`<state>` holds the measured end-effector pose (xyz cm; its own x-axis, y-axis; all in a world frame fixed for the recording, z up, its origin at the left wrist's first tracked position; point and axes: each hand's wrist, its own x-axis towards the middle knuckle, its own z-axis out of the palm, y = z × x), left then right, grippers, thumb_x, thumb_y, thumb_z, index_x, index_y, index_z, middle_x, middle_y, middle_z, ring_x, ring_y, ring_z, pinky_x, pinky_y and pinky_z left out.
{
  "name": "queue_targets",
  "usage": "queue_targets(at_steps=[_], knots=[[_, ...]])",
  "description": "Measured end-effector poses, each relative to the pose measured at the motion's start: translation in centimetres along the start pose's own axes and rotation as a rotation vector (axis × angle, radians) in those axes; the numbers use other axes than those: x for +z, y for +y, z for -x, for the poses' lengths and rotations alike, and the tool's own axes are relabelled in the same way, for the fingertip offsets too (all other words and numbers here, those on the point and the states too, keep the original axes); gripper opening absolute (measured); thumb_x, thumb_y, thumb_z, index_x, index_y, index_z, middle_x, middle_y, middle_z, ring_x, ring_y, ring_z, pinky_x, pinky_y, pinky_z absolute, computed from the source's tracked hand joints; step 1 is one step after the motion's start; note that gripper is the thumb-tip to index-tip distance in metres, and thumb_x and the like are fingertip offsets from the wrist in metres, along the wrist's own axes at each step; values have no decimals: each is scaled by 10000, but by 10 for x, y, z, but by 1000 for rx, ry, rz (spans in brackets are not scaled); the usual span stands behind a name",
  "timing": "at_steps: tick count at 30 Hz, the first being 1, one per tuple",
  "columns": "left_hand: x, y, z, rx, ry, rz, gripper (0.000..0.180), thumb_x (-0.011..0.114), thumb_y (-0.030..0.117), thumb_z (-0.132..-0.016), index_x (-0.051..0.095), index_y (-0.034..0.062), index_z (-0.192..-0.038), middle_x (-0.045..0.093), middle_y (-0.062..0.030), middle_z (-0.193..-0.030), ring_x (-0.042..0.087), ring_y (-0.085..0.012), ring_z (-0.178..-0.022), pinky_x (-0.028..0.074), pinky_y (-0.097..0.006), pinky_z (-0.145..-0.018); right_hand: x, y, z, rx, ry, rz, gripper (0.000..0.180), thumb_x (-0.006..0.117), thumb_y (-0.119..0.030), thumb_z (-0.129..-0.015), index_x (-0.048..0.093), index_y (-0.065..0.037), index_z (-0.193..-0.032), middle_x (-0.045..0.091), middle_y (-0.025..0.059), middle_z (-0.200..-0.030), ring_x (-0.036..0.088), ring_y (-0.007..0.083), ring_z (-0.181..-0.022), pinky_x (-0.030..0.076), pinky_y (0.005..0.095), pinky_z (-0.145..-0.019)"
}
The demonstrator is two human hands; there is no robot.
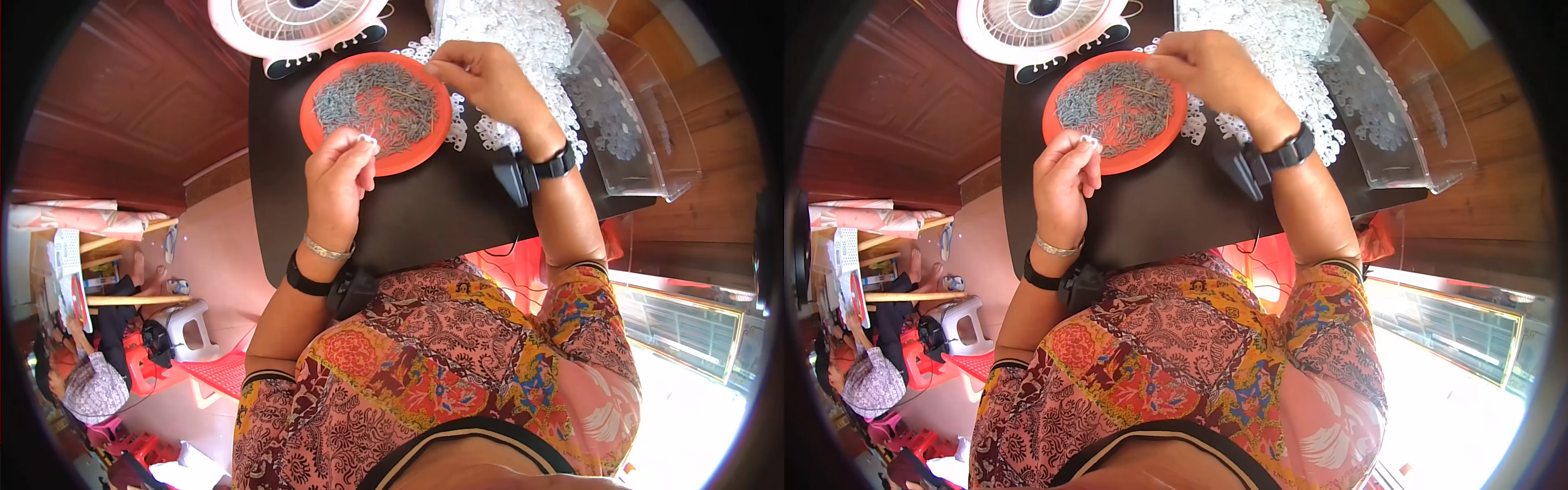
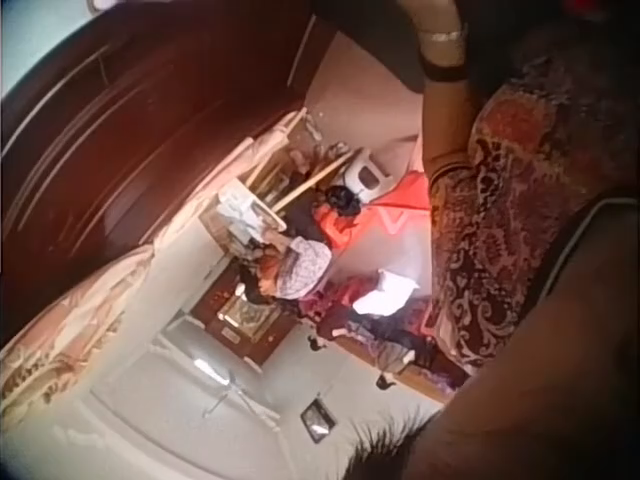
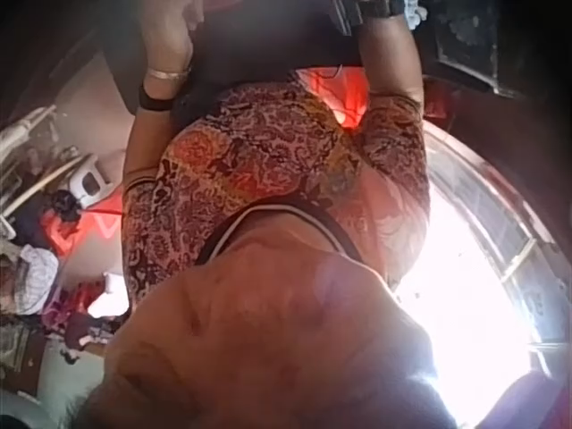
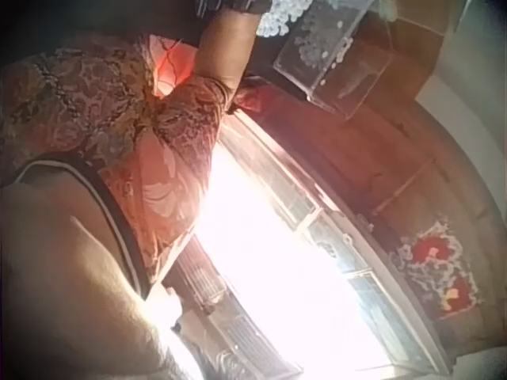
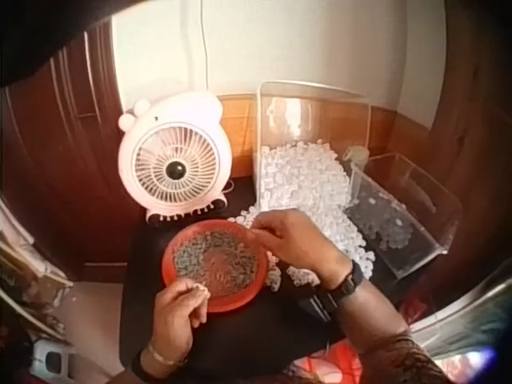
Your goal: Manually assembling small white plastic components by inserting metal pins.
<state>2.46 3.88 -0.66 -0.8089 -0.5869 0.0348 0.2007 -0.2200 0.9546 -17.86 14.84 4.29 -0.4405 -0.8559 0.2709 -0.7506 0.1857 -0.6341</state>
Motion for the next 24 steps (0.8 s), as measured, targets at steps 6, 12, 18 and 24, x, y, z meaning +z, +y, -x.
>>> queue_targets(at_steps=[6, 12, 18, 24], knots=[[-1, 1, 0, -42, 3, -16, 167, 525, 169, -880, 555, 43, -774, 517, 0, -614, 418, -48, -495, 296, -190, -447, -9, 47, -4, 40, -180, 430, 185, 610, -141, -738, 673, -45, -883, 676, 108, -809, 640, 285, -773, 494, 371, -701], [-1, 2, 3, -59, 6, -17, 165, 522, 170, -879, 550, 40, -783, 517, 0, -619, 428, -53, -500, 302, -192, -449, -4, 61, -7, 54, 53, 551, 214, 600, -135, -768, 669, -100, -968, 668, 107, -865, 627, 303, -823, 492, 383, -741], [0, 2, 6, -76, -15, -24, 169, 522, 177, -879, 545, 45, -776, 523, -1, -631, 437, -54, -505, 310, -193, -452, 19, 68, -14, -133, 114, 616, 297, 582, -63, -783, 635, -107, -1073, 594, 69, -1109, 560, 279, -1025, 493, 374, -823], [-1, 3, 5, -81, -13, -17, 167, 523, 174, -879, 546, 47, -773, 526, -1, -633, 444, -54, -508, 313, -192, -451, 19, 69, -14, -126, 17, 744, 245, 583, -28, -766, 666, -94, -987, 597, 73, -1008, 566, 283, -989, 498, 381, -798]])
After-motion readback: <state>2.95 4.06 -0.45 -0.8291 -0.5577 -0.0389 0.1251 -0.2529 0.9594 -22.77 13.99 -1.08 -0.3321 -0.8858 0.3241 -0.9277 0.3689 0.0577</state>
